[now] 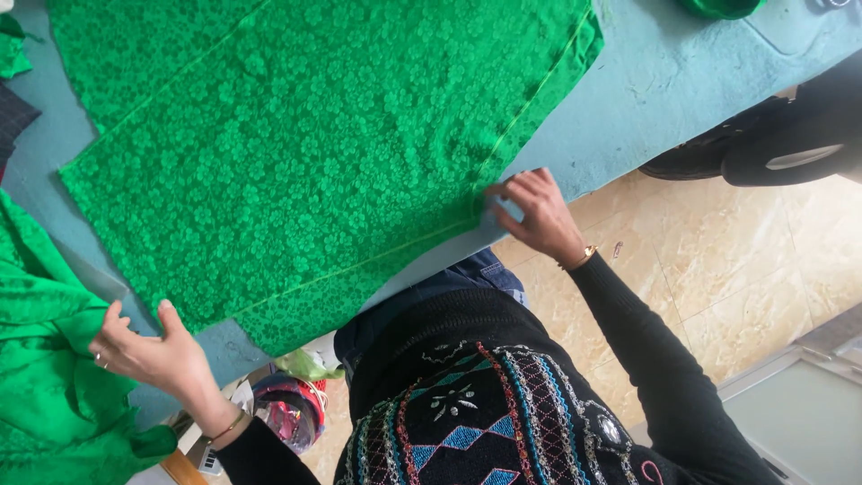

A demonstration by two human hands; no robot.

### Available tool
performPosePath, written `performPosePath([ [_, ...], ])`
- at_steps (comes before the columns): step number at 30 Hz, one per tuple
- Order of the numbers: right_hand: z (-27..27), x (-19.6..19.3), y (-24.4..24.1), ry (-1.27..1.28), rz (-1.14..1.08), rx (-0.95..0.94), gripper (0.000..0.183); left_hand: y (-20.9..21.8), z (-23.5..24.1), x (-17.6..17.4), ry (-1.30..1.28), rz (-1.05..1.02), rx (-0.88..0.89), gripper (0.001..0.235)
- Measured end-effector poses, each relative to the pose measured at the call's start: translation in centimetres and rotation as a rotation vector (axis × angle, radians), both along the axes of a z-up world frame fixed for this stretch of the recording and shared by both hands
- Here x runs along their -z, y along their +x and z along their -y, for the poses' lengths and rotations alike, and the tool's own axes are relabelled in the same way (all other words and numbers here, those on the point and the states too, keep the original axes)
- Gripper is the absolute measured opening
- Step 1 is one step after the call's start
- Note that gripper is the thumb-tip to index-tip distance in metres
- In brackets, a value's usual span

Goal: Smoothing, measuring, and cutting green fabric on a work table

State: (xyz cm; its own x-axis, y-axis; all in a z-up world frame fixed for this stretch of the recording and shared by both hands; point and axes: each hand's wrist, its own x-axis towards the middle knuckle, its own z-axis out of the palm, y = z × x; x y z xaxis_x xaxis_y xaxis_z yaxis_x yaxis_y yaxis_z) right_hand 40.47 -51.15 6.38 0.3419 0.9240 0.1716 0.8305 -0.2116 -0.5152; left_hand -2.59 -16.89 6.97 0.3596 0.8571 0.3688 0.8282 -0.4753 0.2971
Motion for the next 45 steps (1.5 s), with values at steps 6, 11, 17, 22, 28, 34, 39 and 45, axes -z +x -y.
performPosePath([
  [6,1.0,1.5,8.5,0.228,-0.049,0.431,0.017,15.1,5.7,1.6,-0.201,0.286,0.370,0.031],
  [11,0.5,2.4,15.5,0.255,-0.054,0.507,0.010,28.4,14.7,2.3,-0.383,0.213,0.793,0.022],
  [17,-1.4,4.2,21.4,0.198,-0.056,0.593,0.015,34.7,17.6,3.5,-0.332,-0.121,0.938,0.034],
  [22,-3.3,5.1,23.9,0.190,-0.038,0.581,0.011,35.5,17.7,4.1,-0.271,-0.217,0.867,0.030],
  [28,-4.2,6.3,24.9,0.171,0.052,0.627,0.018,35.9,17.5,3.3,-0.108,-0.289,0.823,0.006],
  [34,-3.9,6.7,25.2,0.128,0.065,0.630,0.014,35.8,17.0,2.9,-0.199,-0.217,0.839,0.006],
  [39,-3.9,5.2,24.6,0.163,0.004,0.581,0.012,35.7,16.8,2.1,-0.210,-0.114,0.842,0.007],
  [45,-3.8,4.6,23.8,0.167,-0.027,0.639,0.017,35.5,16.8,2.3,-0.199,-0.115,0.852,0.006],
])
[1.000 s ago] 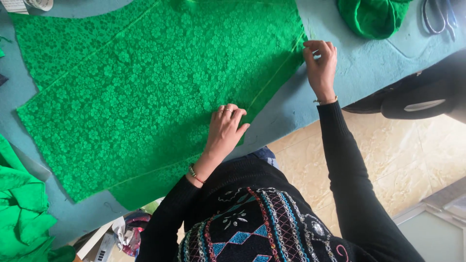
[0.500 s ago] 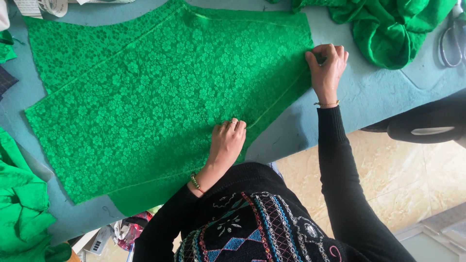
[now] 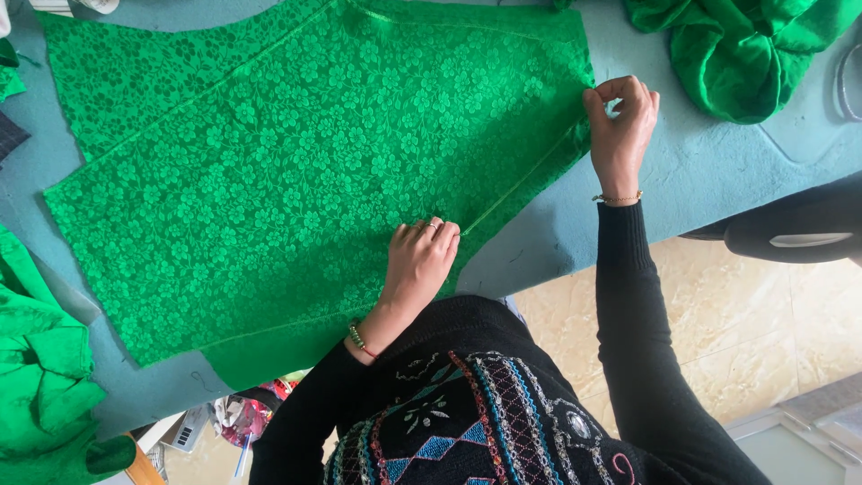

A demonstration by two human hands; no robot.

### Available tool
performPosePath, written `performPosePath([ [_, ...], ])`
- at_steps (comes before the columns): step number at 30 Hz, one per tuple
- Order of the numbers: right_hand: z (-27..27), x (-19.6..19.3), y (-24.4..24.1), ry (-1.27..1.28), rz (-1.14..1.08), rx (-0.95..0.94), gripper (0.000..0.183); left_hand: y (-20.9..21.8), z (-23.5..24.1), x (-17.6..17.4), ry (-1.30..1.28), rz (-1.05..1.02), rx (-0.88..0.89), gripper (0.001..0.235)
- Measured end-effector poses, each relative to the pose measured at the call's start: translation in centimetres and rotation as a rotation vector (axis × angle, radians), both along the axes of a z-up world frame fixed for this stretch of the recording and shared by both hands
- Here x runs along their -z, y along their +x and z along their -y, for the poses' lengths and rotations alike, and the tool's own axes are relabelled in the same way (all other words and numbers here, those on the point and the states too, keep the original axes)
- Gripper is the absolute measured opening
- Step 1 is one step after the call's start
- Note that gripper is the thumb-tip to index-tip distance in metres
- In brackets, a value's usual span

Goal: Smoothing, measuring, and cutting green fabric on a work table

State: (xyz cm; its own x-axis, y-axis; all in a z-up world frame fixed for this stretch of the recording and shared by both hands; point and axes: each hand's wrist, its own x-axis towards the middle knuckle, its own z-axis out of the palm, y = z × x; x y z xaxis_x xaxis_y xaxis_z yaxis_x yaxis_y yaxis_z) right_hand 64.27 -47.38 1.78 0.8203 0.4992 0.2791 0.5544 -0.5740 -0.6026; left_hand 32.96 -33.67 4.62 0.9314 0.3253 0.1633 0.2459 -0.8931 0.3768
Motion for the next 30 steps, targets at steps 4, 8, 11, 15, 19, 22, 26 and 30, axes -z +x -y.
performPosePath([
  [4,-0.3,-0.9,-0.5,0.037,-0.046,0.028,0.021,-0.2,0.1,-0.1,-0.019,0.012,0.003,0.009],
  [8,-0.3,-1.2,-0.7,0.084,-0.107,0.039,0.027,-0.1,0.2,-0.2,0.003,0.046,0.002,0.011],
  [11,-0.2,-0.9,-0.7,0.089,-0.118,0.035,0.023,-0.1,0.3,-0.1,0.002,0.046,0.007,0.011],
  [15,-0.6,-2.3,-1.4,0.074,-0.094,0.033,0.029,0.0,0.2,-0.2,0.007,0.056,0.011,0.011],
  [19,-0.3,-1.4,-0.9,0.056,-0.083,0.019,0.031,0.0,0.2,-0.1,-0.003,0.048,0.011,0.011],
  [22,-0.3,-1.0,-0.9,0.053,-0.108,0.028,0.032,0.0,0.1,0.3,-0.040,0.044,0.003,0.010],
  [26,-0.5,-1.0,-1.1,0.056,-0.104,0.043,0.032,0.0,0.0,0.2,-0.046,0.049,-0.009,0.011],
  [30,-0.3,-1.0,-1.4,0.069,-0.095,0.036,0.032,-0.1,0.0,0.4,-0.057,0.037,0.003,0.011],
])
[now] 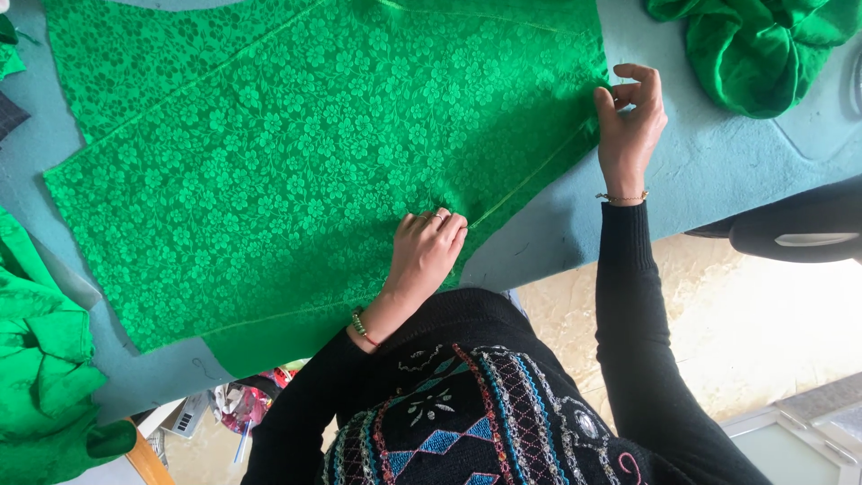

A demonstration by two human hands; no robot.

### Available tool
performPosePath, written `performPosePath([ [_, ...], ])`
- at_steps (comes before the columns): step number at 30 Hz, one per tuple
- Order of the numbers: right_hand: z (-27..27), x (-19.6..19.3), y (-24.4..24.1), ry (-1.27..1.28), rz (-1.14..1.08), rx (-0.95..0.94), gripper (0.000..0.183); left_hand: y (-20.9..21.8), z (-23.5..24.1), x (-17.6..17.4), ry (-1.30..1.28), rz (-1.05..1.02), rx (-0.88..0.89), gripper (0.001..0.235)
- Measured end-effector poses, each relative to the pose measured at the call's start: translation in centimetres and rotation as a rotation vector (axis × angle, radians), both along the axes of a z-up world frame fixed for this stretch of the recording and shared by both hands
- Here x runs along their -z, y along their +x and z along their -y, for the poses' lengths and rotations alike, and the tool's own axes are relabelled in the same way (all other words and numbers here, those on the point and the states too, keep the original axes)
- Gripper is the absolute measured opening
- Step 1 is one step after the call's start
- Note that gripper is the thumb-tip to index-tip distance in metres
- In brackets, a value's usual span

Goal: Smoothing, measuring, and cutting green fabric on a work table

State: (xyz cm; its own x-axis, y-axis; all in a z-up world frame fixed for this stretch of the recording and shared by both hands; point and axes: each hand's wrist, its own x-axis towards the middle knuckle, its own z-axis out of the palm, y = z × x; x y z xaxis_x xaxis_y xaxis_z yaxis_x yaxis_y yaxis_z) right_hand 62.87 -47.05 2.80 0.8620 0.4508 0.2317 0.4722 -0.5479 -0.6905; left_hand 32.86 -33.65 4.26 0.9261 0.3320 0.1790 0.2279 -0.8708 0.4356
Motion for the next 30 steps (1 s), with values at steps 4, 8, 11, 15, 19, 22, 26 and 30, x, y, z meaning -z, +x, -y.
performPosePath([
  [4,-0.1,0.1,-0.4,0.022,0.008,-0.002,0.031,-0.1,-0.1,0.0,-0.040,-0.015,0.000,0.007],
  [8,-1.7,-1.6,-2.4,0.113,0.099,-0.064,0.027,0.0,-0.5,-0.2,-0.179,0.018,-0.004,0.013],
  [11,-3.7,-2.3,-5.9,0.130,0.158,-0.182,0.024,-0.1,-0.8,-0.5,-0.411,0.056,-0.033,0.016],
  [15,-7.1,-1.5,-11.3,0.149,0.148,-0.438,0.030,0.1,-1.4,-1.6,-0.515,0.155,-0.190,0.019],
  [19,-9.5,-1.0,-14.7,0.186,0.101,-0.545,0.024,-0.1,-1.5,-1.1,-0.514,0.149,-0.202,0.019],
  [22,-9.9,-0.8,-15.5,0.201,0.058,-0.565,0.021,-0.5,-1.4,0.0,-0.485,0.120,-0.227,0.021],
  [26,-9.7,-1.1,-15.2,0.199,0.053,-0.584,0.020,-0.5,-1.4,0.1,-0.481,0.100,-0.219,0.021],
  [30,-9.5,-1.2,-15.1,0.205,0.047,-0.597,0.018,-0.4,-1.4,-0.1,-0.469,0.086,-0.204,0.020],
])
